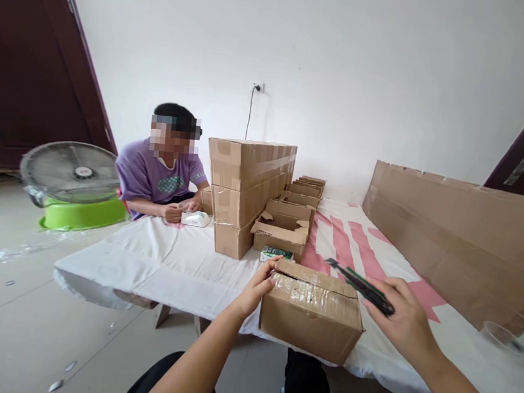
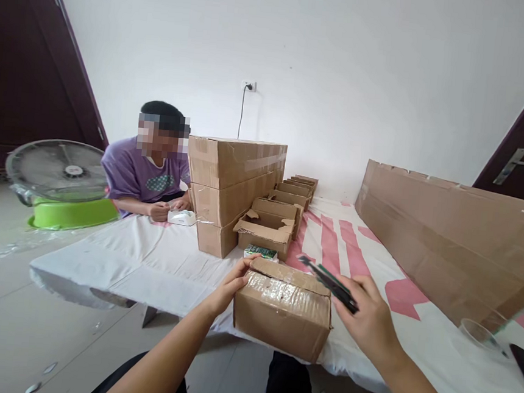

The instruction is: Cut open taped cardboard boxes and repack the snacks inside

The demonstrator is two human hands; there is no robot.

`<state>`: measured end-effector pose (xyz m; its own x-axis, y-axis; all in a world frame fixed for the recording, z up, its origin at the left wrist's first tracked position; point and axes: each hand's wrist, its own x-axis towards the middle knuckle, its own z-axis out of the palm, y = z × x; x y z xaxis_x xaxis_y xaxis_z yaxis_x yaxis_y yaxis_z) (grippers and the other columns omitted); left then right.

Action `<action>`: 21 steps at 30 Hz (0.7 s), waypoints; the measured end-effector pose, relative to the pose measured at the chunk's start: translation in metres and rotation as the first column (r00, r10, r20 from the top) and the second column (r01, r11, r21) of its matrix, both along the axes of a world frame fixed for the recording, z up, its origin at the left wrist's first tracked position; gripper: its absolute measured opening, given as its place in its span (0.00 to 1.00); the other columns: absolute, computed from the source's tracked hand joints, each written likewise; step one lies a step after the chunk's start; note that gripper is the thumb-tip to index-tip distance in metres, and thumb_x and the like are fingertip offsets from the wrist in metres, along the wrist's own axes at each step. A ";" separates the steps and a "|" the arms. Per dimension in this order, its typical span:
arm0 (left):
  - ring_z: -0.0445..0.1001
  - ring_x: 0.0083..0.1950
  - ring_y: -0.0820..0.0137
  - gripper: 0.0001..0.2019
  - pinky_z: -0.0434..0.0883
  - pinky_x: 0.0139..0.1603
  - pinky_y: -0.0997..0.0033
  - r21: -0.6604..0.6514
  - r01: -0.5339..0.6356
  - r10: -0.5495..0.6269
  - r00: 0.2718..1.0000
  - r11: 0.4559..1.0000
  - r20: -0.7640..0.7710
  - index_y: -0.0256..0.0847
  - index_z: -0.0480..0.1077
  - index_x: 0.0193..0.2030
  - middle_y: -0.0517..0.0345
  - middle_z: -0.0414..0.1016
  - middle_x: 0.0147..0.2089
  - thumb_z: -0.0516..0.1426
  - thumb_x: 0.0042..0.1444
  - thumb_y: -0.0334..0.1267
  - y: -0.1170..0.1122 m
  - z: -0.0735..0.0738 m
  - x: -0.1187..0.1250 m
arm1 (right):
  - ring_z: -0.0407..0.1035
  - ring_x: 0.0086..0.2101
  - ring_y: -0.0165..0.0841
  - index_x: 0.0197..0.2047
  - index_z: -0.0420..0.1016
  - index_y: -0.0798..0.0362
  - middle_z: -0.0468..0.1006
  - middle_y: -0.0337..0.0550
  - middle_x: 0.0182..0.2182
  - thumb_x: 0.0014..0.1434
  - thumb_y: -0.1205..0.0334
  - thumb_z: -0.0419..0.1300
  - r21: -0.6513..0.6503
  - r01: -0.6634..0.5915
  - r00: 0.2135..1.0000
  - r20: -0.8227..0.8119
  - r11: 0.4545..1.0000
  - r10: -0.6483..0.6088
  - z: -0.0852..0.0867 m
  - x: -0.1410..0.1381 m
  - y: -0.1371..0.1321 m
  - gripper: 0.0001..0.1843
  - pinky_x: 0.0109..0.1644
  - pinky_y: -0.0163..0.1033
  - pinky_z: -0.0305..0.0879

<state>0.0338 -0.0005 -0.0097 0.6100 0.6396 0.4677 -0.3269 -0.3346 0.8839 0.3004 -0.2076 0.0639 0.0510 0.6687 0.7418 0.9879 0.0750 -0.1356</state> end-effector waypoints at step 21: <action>0.50 0.69 0.49 0.14 0.47 0.67 0.48 -0.012 0.003 -0.003 1.000 1.000 -0.015 0.42 0.65 0.45 0.47 0.56 0.67 0.54 0.51 0.41 0.000 0.000 0.001 | 0.71 0.34 0.32 0.49 0.74 0.50 0.78 0.44 0.40 0.56 0.82 0.46 -0.118 -0.073 0.807 0.576 0.990 0.129 0.041 -0.024 -0.021 0.27 0.33 0.37 0.65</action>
<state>0.0345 0.0000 -0.0095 0.6188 0.6434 0.4506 -0.3140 -0.3232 0.8927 0.2761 -0.2285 0.1050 -0.4422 0.7081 0.5505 0.8715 0.1941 0.4504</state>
